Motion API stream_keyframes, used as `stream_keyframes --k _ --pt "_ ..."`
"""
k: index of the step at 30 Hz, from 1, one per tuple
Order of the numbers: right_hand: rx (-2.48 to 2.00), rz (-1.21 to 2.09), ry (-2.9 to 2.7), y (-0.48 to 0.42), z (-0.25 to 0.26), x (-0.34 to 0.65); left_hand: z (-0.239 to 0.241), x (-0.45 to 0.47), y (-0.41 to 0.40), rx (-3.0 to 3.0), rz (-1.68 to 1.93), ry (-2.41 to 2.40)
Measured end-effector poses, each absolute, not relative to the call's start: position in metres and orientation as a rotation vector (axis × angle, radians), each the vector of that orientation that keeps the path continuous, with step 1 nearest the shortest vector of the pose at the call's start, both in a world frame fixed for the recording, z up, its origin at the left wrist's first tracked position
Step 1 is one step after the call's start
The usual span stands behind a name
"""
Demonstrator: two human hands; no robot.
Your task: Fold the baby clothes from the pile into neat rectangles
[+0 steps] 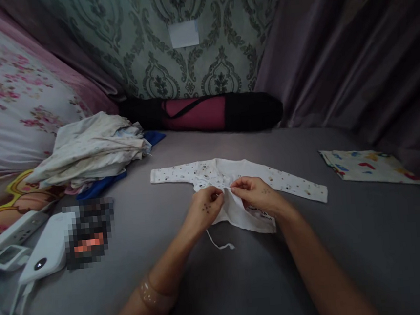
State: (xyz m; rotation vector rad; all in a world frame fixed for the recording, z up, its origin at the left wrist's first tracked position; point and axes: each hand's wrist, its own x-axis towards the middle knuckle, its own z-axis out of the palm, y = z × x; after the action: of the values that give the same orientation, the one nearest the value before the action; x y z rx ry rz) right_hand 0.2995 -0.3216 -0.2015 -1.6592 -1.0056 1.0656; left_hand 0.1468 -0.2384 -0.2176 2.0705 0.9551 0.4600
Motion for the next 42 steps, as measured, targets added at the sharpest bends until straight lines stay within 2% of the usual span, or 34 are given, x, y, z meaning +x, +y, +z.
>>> stream_keyframes --k 8,14,18,22,25,31,37,42 --pt "-1.696 1.040 -1.096 -0.320 -0.204 0.295 -0.236 0.161 -0.264 2.207 0.406 0.625" --pt "-1.806 1.056 -1.427 -0.323 -0.212 0.295 -0.208 0.133 -0.236 2.193 -0.038 0.420" --pt "-1.927 1.000 -1.557 -0.315 -0.208 0.309 -0.198 0.135 -0.197 2.149 0.108 0.637" --pt "-2.148 0.600 -1.495 -0.288 -0.207 0.323 -0.204 0.174 -0.161 2.409 0.315 0.654" --pt "-2.291 0.378 -1.436 -0.271 -0.214 0.324 -0.216 0.204 -0.143 2.609 0.273 0.589" --pt "-2.409 0.348 -1.521 -0.264 -0.236 0.323 -0.237 0.222 -0.123 2.700 0.097 0.351" --pt "-2.437 0.326 -1.571 -0.264 -0.235 0.326 -0.242 0.220 -0.114 2.673 0.092 0.255" --pt "-2.299 0.437 -1.519 -0.267 -0.230 0.334 -0.239 0.218 -0.117 2.697 0.162 0.240"
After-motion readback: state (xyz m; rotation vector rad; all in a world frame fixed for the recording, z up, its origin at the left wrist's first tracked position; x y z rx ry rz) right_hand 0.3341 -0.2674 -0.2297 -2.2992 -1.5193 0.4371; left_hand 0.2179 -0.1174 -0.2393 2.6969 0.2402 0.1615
